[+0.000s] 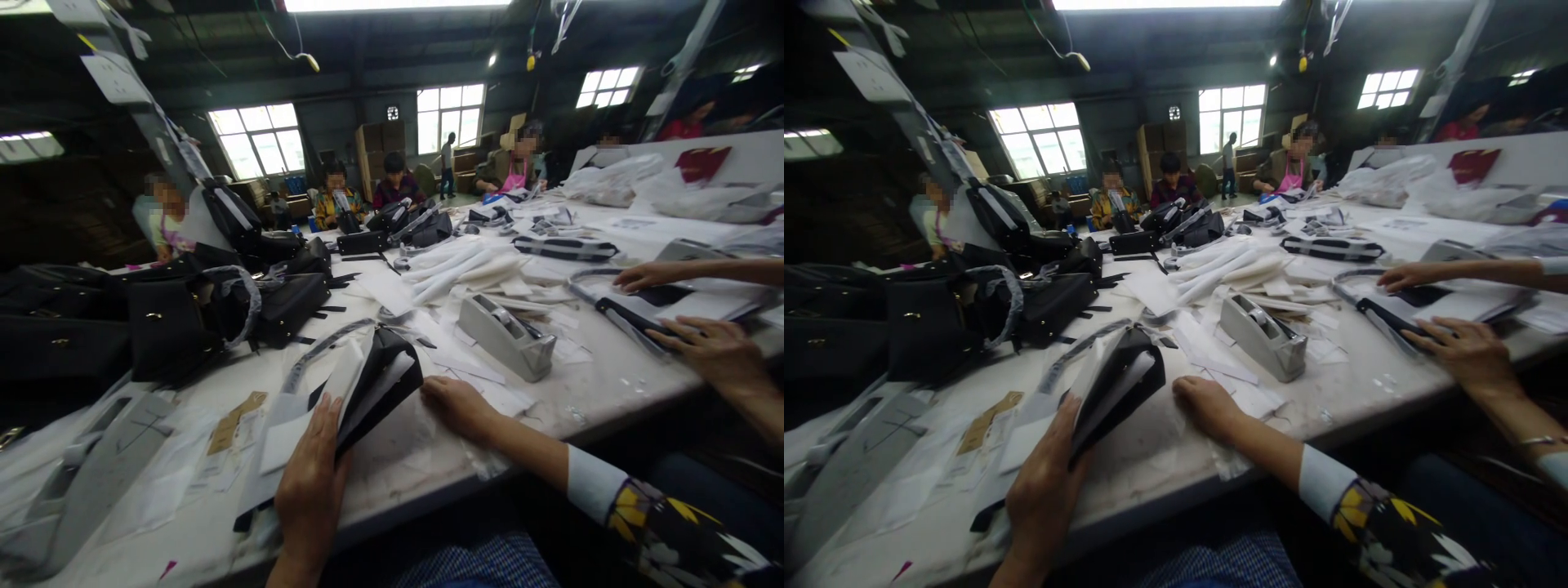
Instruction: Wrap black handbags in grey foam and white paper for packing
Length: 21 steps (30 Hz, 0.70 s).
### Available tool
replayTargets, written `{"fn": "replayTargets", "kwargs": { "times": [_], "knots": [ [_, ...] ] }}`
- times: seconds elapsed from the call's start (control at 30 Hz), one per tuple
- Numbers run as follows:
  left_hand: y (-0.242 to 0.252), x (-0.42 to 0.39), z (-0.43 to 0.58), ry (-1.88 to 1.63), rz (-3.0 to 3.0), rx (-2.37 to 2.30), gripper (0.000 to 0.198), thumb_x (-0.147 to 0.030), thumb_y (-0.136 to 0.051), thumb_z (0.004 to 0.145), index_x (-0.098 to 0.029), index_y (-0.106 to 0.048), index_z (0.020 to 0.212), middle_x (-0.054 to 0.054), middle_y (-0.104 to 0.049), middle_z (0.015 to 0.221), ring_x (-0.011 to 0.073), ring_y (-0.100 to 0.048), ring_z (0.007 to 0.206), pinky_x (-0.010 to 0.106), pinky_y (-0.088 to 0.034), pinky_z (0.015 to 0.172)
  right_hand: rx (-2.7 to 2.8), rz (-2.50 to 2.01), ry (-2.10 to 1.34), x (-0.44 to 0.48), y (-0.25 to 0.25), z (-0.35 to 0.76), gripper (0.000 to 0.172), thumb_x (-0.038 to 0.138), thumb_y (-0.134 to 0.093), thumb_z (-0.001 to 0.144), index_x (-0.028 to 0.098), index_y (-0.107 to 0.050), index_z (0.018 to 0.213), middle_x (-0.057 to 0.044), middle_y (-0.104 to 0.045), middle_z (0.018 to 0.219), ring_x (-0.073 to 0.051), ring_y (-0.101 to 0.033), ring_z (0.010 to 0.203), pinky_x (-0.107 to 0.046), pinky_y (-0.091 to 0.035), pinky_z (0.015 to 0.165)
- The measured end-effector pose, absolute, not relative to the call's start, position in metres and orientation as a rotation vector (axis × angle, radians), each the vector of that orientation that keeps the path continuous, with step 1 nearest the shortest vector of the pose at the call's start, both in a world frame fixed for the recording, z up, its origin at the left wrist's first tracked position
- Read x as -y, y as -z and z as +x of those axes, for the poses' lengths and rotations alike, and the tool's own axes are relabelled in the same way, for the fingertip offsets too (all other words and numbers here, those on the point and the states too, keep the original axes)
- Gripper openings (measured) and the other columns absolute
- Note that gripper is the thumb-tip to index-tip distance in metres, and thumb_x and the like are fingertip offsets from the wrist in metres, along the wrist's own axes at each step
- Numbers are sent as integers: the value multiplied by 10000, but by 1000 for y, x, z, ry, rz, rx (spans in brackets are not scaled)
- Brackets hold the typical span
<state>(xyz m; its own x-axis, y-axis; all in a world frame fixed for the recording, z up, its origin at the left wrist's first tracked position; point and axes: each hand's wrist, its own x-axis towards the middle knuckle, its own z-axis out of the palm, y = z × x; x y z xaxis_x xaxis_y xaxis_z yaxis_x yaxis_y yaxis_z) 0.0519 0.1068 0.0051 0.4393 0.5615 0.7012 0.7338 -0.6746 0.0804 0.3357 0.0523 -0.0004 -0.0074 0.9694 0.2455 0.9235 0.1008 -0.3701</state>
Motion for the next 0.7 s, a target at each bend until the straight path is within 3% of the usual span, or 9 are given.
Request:
{"fn": "replayTargets", "kwargs": {
  "times": [0.17, 0.3, 0.4, 0.53, 0.6, 0.7],
  "knots": [
    [-5, -106, 51, 1058, -2451, 1193, 807, -116, -614, 894, -301, -208, 1566, 41, -491, 1498, 244, -632, 1190, 331, -505, 986, 2189, -1443, -395, -25, 4, 306, 383, 249, -503, 965, 161, -600, 1326, -117, -557, 1439, -230, -468, 1371, -382, -330, 1172],
    [-5, -106, 50, 1085, -2455, 1188, 799, -113, -624, 888, -300, -235, 1560, 45, -514, 1479, 244, -634, 1190, 329, -500, 1000, 2212, -1179, -696, -9, -7, 299, 343, 265, -442, 1007, 229, -641, 1285, -57, -654, 1325, -163, -554, 1288, -304, -399, 1124],
    [-6, -107, 50, 1142, -2453, 1148, 791, -93, -601, 886, -294, -239, 1560, 44, -509, 1483, 248, -634, 1191, 331, -517, 982, 2057, -1371, -586, -15, -8, 301, 396, 320, -465, 1000, 217, -582, 1364, -102, -580, 1413, -206, -499, 1341, -371, -397, 1130],
    [-7, -108, 52, 1162, -2458, 1112, 768, -94, -577, 894, -286, -244, 1559, 46, -499, 1490, 250, -626, 1205, 336, -537, 961, 2085, -1638, -427, -37, 0, 297, 703, 486, -592, 905, 140, -422, 1492, -204, -339, 1571, -344, -258, 1474, -568, -205, 1191],
    [-7, -107, 53, 1156, -2470, 1080, 745, -109, -574, 902, -284, -259, 1555, 49, -504, 1486, 251, -613, 1224, 349, -534, 977, 2220, -1510, -408, -49, -2, 294, 672, 495, -568, 918, 146, -444, 1478, -191, -367, 1561, -328, -275, 1469, -533, -199, 1199],
    [-4, -105, 55, 1124, -2478, 1034, 719, -83, -536, 909, -286, -279, 1548, 46, -492, 1496, 250, -592, 1252, 369, -533, 995, 2346, -1347, -366, -60, -8, 294, 447, 396, -531, 950, 169, -611, 1327, -152, -583, 1392, -292, -474, 1340, -448, -323, 1149]
  ]
}}
